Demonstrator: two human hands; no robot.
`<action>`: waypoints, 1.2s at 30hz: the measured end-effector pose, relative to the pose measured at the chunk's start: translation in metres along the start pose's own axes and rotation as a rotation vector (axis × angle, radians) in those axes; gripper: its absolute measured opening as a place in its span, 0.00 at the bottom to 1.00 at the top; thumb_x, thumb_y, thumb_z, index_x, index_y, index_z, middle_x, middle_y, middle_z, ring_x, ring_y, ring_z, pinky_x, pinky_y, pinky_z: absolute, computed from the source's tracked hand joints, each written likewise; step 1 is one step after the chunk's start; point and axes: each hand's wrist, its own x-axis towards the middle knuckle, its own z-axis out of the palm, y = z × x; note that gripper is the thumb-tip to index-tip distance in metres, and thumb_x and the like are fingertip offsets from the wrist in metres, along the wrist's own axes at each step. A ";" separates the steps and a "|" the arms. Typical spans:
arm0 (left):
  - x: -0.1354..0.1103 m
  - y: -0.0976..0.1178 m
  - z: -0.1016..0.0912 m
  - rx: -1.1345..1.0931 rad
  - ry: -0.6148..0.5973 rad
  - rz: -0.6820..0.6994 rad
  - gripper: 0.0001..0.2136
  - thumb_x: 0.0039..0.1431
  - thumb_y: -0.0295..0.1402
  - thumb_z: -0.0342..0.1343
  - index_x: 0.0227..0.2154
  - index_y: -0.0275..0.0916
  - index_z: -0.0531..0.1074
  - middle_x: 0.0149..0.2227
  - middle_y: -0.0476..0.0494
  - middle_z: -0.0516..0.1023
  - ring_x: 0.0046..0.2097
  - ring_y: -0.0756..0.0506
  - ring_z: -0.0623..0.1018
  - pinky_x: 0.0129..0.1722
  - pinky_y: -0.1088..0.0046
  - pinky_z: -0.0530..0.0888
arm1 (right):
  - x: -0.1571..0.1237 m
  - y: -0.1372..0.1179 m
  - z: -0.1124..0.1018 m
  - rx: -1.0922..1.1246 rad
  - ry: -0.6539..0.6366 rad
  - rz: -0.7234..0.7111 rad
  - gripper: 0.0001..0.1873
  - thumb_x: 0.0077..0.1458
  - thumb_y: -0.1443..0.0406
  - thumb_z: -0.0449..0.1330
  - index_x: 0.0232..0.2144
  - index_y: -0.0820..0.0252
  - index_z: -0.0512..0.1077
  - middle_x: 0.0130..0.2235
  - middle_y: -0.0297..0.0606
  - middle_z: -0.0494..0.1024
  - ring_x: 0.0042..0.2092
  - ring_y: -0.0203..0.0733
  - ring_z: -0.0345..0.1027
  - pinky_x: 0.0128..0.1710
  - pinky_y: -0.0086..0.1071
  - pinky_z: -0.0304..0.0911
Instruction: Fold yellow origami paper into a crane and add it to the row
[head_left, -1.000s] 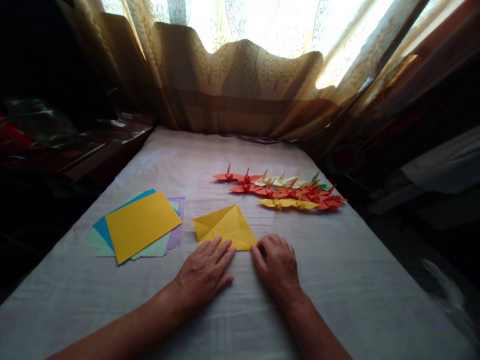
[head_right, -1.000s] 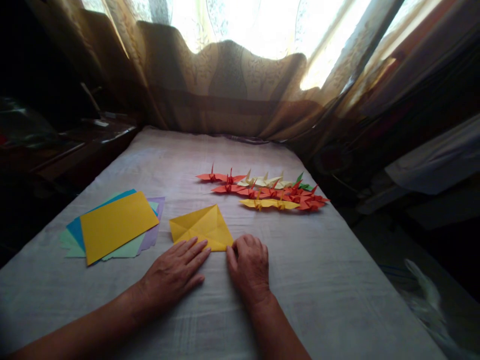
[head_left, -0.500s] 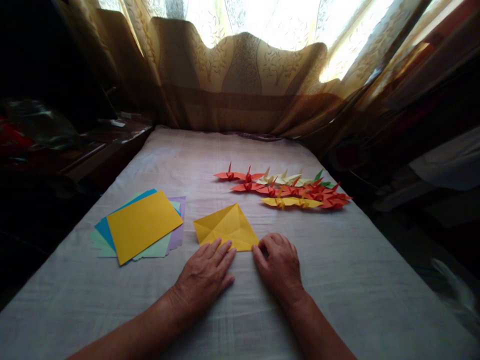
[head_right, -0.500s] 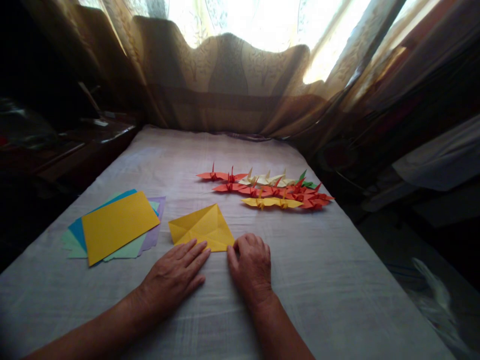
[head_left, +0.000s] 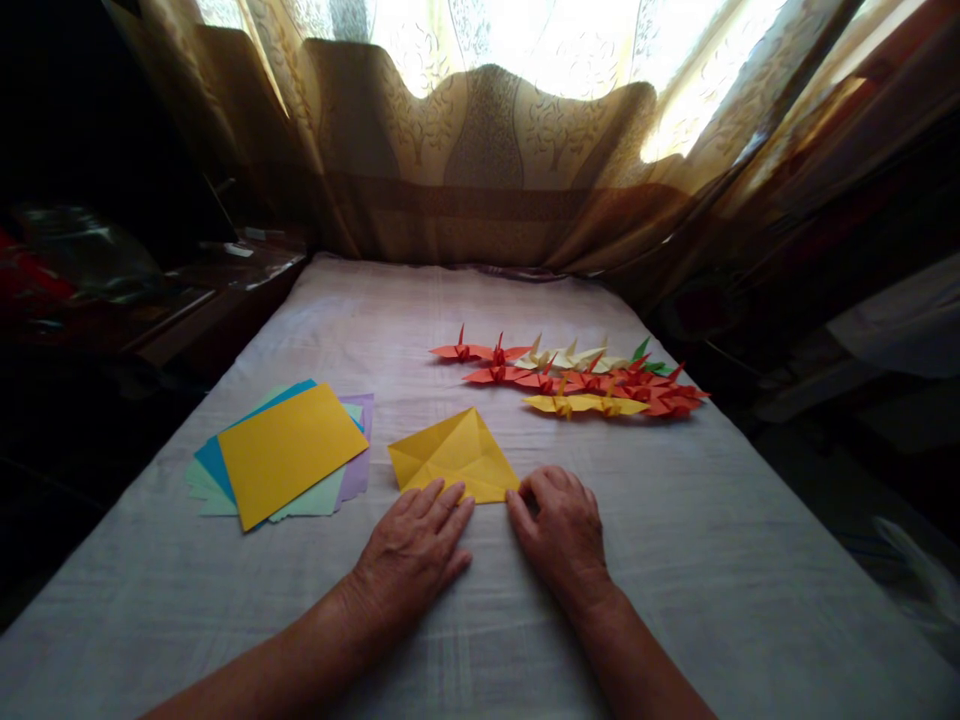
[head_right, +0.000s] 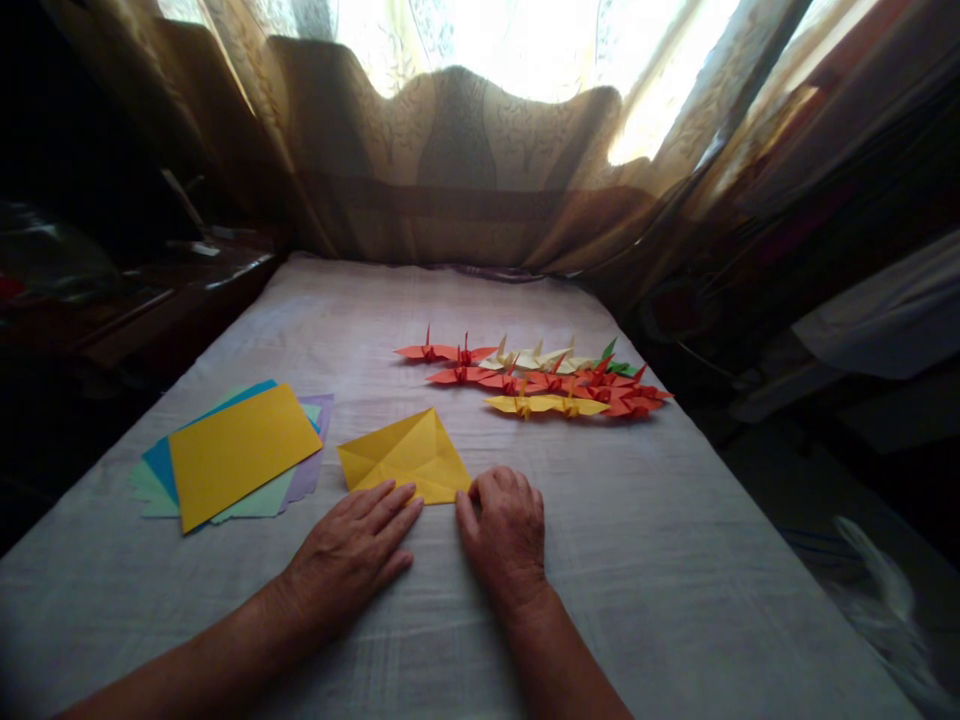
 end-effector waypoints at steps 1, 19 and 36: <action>0.001 -0.001 -0.002 -0.010 -0.003 0.001 0.21 0.68 0.44 0.48 0.59 0.40 0.67 0.59 0.38 0.73 0.59 0.38 0.71 0.59 0.57 0.65 | 0.000 0.000 0.000 -0.001 0.002 0.002 0.07 0.56 0.65 0.61 0.27 0.55 0.68 0.31 0.35 0.72 0.37 0.45 0.63 0.38 0.36 0.51; 0.003 -0.011 -0.003 -0.086 0.010 0.030 0.20 0.67 0.44 0.50 0.58 0.42 0.68 0.59 0.38 0.71 0.58 0.38 0.70 0.63 0.51 0.59 | 0.001 0.007 0.000 0.099 -0.024 0.037 0.05 0.57 0.68 0.58 0.29 0.55 0.69 0.33 0.36 0.74 0.39 0.44 0.65 0.40 0.35 0.53; 0.005 -0.012 -0.003 -0.051 -0.002 0.055 0.21 0.67 0.44 0.49 0.59 0.41 0.67 0.59 0.37 0.72 0.58 0.36 0.71 0.60 0.48 0.61 | 0.001 -0.012 0.021 -0.085 0.029 0.056 0.33 0.55 0.55 0.61 0.59 0.63 0.64 0.64 0.56 0.62 0.66 0.60 0.50 0.61 0.53 0.48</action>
